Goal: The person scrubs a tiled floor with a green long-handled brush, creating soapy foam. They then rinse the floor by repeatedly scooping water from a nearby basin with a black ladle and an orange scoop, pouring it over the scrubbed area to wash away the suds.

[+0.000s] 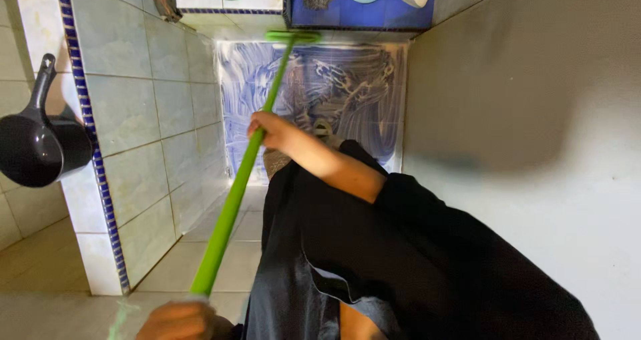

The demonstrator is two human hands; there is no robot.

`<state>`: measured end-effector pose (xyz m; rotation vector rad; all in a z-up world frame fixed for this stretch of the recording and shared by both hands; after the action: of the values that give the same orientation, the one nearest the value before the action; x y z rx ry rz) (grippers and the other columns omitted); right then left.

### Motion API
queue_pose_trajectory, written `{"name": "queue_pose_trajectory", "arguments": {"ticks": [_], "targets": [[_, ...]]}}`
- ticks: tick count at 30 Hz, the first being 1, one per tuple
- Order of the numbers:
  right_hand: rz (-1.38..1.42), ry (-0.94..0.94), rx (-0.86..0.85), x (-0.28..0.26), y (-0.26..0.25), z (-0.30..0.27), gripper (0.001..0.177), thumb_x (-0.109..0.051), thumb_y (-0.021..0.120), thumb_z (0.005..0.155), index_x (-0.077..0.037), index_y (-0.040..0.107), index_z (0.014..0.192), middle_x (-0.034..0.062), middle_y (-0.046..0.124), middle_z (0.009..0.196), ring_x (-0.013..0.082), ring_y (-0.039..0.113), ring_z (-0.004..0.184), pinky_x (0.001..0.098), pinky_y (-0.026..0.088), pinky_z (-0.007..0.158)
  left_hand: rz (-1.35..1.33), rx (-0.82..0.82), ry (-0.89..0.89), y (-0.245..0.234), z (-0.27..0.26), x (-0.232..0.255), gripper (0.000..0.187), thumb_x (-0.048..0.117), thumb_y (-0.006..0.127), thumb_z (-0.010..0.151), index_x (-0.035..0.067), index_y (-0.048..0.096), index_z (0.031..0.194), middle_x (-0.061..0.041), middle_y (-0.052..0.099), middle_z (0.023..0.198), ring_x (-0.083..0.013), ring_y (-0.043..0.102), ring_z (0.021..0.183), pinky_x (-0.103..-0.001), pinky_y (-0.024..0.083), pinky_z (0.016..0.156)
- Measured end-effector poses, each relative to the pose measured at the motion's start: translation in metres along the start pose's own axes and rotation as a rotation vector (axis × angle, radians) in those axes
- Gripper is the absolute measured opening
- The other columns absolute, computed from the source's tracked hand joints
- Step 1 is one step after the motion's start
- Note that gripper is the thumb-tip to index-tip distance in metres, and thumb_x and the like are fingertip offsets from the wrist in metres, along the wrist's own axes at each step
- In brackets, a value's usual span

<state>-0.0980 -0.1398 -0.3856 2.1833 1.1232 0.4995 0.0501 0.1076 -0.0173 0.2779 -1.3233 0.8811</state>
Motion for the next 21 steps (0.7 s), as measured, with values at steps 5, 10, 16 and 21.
{"name": "queue_pose_trajectory", "arguments": {"ticks": [5,10,16,21], "targets": [[0.019,-0.092,0.044,-0.048,-0.046,-0.013,0.019,0.0,0.056,0.09,-0.009,0.048,0.076,0.0093,0.049,0.067,0.0239,0.053,0.058,0.0379,0.047,0.052,-0.163,0.313,0.129,-0.025,0.057,-0.012,0.032,0.022,0.064,0.096,0.01,0.048,0.071,-0.004,0.06,0.074,-0.0224,0.064,0.07,-0.038,0.061,0.075],[0.1,-0.245,0.286,-0.114,-0.108,-0.031,0.019,-0.012,0.057,0.101,-0.01,0.05,0.083,0.0054,0.045,0.067,0.0185,0.046,0.053,0.0351,0.049,0.054,-0.387,0.705,0.054,-0.033,0.12,-0.013,0.037,0.026,0.054,0.095,0.011,0.046,0.062,-0.006,0.058,0.065,-0.0205,0.055,0.055,-0.037,0.054,0.063],[-0.074,0.055,0.071,0.003,-0.018,0.02,0.016,0.0,0.054,0.088,-0.008,0.046,0.077,0.0083,0.046,0.063,0.0234,0.05,0.054,0.0388,0.046,0.052,0.159,0.087,-0.443,0.006,0.045,0.031,0.018,0.011,0.059,0.085,0.012,0.055,0.068,-0.003,0.065,0.068,-0.0229,0.069,0.057,-0.034,0.056,0.057],[0.076,0.009,0.003,-0.017,-0.027,0.015,0.018,0.0,0.057,0.089,-0.008,0.05,0.075,0.0063,0.047,0.065,0.0206,0.049,0.055,0.0354,0.047,0.055,-0.049,0.186,0.251,-0.019,0.082,0.029,0.03,0.012,0.068,0.085,0.008,0.044,0.069,-0.006,0.05,0.067,-0.0223,0.055,0.055,-0.038,0.053,0.061]]}}
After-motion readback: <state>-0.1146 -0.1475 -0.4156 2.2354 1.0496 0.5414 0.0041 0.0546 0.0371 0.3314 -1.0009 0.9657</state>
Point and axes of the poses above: each hand's wrist, its own z-axis towards the middle knuckle, its own y-axis out of the palm, x = y × z, the point moved 4 cm from there along z, towards the middle knuckle
